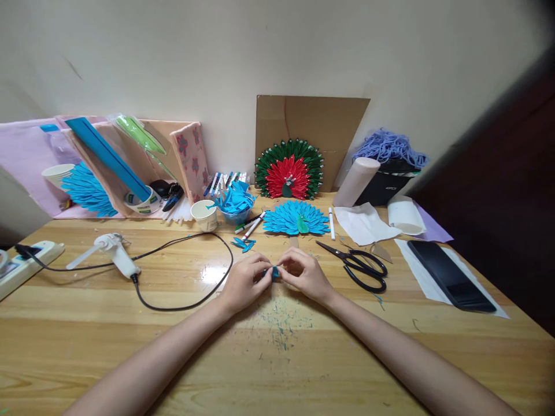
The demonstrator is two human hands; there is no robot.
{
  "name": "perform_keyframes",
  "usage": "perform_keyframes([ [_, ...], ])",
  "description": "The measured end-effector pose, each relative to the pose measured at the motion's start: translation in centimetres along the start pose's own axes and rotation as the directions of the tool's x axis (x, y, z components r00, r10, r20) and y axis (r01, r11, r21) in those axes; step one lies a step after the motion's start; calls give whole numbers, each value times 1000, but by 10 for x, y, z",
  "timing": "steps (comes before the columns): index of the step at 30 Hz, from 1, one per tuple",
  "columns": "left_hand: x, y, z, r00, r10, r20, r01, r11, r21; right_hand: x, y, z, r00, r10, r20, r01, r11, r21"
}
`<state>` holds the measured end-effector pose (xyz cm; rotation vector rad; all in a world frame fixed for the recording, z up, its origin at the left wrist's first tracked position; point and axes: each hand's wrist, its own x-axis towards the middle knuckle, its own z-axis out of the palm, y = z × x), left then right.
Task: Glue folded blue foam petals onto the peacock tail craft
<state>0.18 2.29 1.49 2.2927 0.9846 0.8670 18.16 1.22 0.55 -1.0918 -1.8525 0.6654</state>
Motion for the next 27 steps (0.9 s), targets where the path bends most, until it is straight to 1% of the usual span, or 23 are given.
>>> perform_keyframes([
  [2, 0, 0, -1, 1000, -9, -10, 9, 1000, -12, -1, -1, 0, 999, -32, -14, 31, 999, -20],
  [4, 1, 0, -1, 997, -68, -41, 67, 997, -29, -2, -2, 0, 994, -71, -79, 66, 996, -60],
  [6, 1, 1, -2, 982, -181, -60, 174, 979, -105, -4, -2, -1, 979, -120, -164, 101, 988, -116],
  [8, 1, 2, -2, 951, -309, -22, 293, 918, -266, -5, -1, -1, 960, -180, -214, 141, 973, -185],
  [10, 1, 4, -1, 920, -391, 40, 370, 828, -422, -7, -1, -2, 947, -240, -211, 185, 951, -249],
  [12, 1, 7, 1, 899, -431, 77, 404, 752, -521, -8, 0, -2, 942, -285, -177, 227, 930, -290],
  [16, 3, 9, 3, 887, -446, 125, 412, 637, -651, -10, 2, -1, 932, -341, -123, 291, 906, -309],
  [18, 5, 8, 2, 885, -447, 129, 407, 610, -680, -9, 2, 0, 928, -355, -113, 305, 898, -318],
  [21, 6, 5, 1, 876, -466, 119, 413, 600, -685, -8, 1, 0, 932, -345, -113, 295, 902, -316],
  [23, 7, 2, 2, 873, -475, 111, 412, 596, -689, -7, 0, 0, 944, -309, -114, 267, 920, -286],
  [25, 7, 1, 4, 871, -480, 106, 411, 593, -692, -6, -2, 1, 965, -238, -115, 210, 954, -214],
  [27, 7, 0, 6, 871, -481, 96, 408, 602, -687, -5, -2, 2, 983, -137, -122, 125, 987, -99],
])
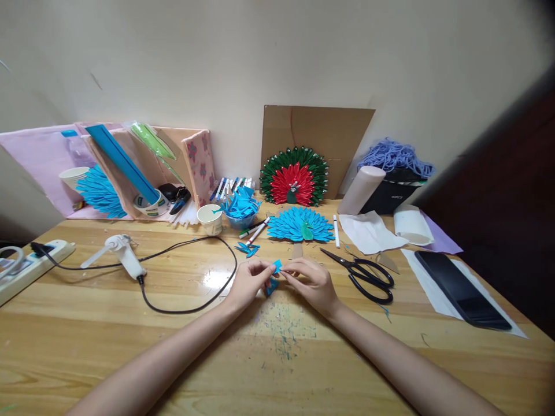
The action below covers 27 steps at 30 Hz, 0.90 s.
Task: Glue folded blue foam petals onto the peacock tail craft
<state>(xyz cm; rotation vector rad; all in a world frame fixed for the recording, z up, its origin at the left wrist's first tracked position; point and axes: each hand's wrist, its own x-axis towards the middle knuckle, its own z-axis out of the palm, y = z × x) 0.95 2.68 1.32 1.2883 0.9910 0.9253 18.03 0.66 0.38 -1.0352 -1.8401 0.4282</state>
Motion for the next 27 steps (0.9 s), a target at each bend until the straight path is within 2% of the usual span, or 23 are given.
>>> perform_keyframes([
  [4, -1, -1, 3, 1000, 20, -4, -20, 1000, 21, 1, 2, 3, 984, 174, 31, -177, 968, 179],
  [8, -2, -1, 4, 1000, 11, 13, -12, 1000, 19, 3, 4, 3, 968, 246, 58, -253, 932, 260],
  [15, -2, -4, 4, 1000, 5, 15, -6, 1000, 31, 4, 6, 4, 947, 315, 65, -317, 879, 355],
  [27, -4, -10, 6, 999, 24, -21, -23, 997, 76, 2, 8, 7, 915, 391, 100, -399, 835, 379],
])
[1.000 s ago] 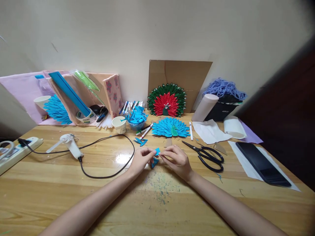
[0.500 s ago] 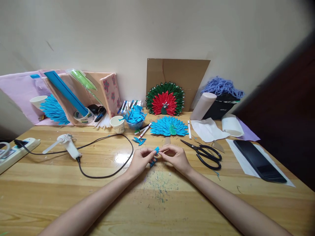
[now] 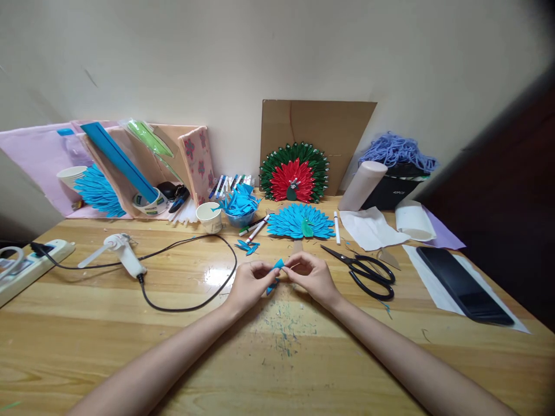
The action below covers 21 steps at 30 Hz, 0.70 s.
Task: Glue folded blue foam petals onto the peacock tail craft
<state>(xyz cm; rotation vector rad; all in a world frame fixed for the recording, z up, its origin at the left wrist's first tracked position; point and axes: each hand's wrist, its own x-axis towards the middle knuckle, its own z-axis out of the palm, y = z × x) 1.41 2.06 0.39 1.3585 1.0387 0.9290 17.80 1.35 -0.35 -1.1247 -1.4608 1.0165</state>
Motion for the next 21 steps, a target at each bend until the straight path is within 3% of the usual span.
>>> perform_keyframes([
  [13, 0, -1, 0, 996, 85, -21, -79, 977, 200, 0, 5, 1, 997, -26, 76, 26, 1000, 8],
  [21, 1, -1, -2, 989, 96, -112, -67, 969, 238, 3, 6, -2, 1000, -28, 9, 27, 999, 32],
])
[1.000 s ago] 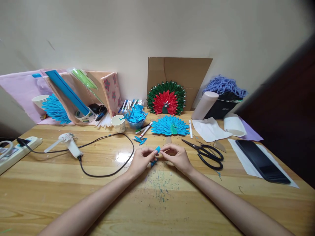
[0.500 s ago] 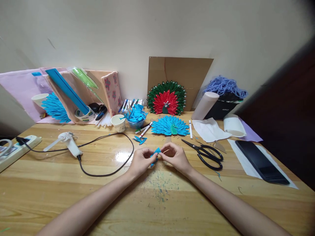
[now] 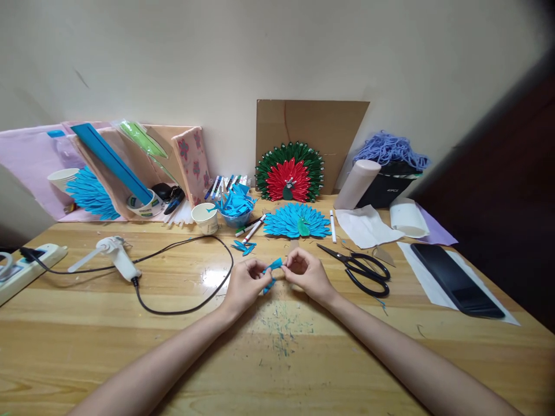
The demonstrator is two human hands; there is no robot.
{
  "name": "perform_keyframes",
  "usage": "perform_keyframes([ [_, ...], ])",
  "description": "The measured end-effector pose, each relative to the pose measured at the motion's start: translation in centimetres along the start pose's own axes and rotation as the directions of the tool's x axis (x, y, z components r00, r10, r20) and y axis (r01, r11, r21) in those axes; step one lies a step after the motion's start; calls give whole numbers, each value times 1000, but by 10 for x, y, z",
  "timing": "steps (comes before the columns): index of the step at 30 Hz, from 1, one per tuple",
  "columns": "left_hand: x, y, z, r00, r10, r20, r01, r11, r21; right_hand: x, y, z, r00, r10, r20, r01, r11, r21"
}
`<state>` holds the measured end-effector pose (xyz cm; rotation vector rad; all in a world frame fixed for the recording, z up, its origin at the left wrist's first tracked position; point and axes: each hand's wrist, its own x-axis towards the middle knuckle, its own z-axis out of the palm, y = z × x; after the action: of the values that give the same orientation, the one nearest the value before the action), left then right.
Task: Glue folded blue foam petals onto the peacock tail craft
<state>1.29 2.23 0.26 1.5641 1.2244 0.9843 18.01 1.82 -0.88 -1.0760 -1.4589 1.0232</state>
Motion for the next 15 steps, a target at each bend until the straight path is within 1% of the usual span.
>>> perform_keyframes([
  [5, 2, -1, -3, 995, -56, -80, 48, 993, -105, 3, -2, -3, 994, -17, -110, 15, 1000, -18],
  [7, 3, -1, -4, 993, -75, -87, 60, 984, -165, 4, -4, -4, 989, -18, -149, 15, 1000, -20],
  [9, 4, 0, -4, 996, -84, -39, 74, 974, -212, 4, -5, -5, 991, -6, -136, 5, 1000, -13],
  [12, 2, 5, -4, 992, -89, 86, 105, 972, -212, 1, -6, -4, 999, -8, -45, 7, 1000, -14],
  [15, 0, 9, -4, 975, -96, 202, 138, 969, -206, -3, -8, -3, 998, -69, 9, 70, 994, -86],
])
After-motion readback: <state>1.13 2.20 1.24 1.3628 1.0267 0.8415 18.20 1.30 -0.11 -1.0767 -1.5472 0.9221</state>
